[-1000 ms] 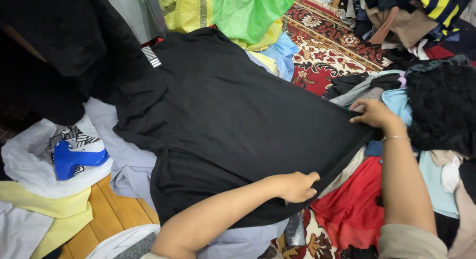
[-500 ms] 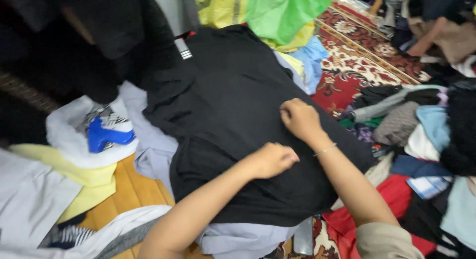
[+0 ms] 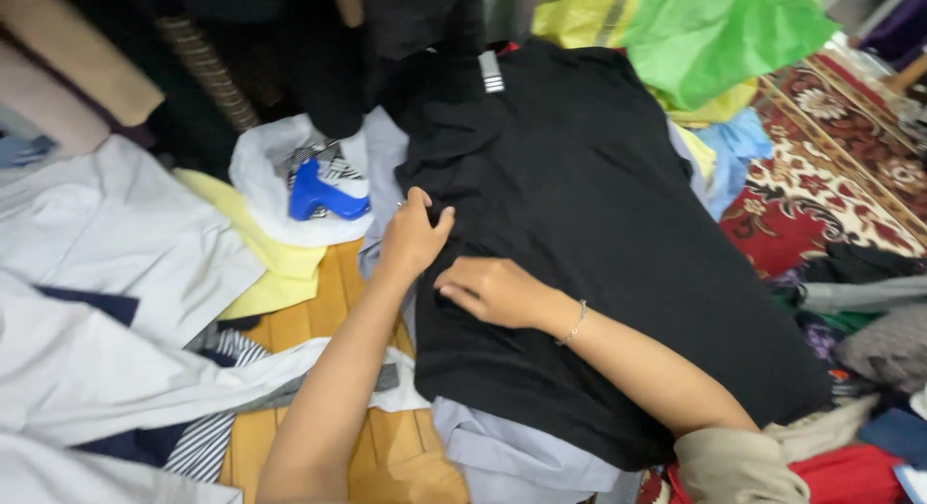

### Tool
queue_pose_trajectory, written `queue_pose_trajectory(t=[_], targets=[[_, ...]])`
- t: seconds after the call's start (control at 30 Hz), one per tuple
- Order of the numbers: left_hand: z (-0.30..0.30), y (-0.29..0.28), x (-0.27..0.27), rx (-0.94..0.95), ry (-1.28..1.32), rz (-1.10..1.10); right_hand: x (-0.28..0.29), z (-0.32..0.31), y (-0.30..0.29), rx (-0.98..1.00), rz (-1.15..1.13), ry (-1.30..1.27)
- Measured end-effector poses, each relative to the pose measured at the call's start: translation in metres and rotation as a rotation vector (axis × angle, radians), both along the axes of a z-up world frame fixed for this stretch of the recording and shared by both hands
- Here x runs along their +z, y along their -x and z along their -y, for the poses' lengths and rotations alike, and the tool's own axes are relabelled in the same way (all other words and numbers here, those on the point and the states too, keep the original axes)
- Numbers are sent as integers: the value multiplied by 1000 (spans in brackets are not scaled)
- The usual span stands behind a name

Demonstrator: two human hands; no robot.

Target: The person sits on the floor surrounded by clothes and uses a hot glue gun to attach small fabric labels to the collars of a red polo shirt and a black t-shirt. They smooth the shirts and press the labels into place after applying glue.

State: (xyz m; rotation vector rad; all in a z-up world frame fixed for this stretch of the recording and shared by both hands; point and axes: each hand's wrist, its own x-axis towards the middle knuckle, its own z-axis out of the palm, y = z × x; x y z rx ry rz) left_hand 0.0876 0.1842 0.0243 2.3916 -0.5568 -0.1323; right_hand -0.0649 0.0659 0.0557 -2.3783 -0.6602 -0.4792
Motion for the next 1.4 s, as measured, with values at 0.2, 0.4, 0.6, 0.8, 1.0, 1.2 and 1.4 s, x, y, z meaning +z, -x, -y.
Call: queue_pose_trajectory(t=[0.2,0.4,0.6,0.8,1.0,1.2,1.4], targets=[[-28,22,32,-173,185,-179,-7,-30,-7,238,-94,343],[-31,-19,-40,-144,329,-208,-30,-46,-4,334,-181,23],[-33,-27,-50,61,267,-339,10,-80,18,559,-447,-199],[-70,7,-27,-14,246,-135,1,-106,24,617,-508,-183],[-86,40,3,-27,242,21,15,-88,25,528,-643,-68],[-109,89,12,-512,519,786,3,-5,3,555,-945,64],[-120,135,11,-1238,409,726,-13,-3,12,581,-817,396]])
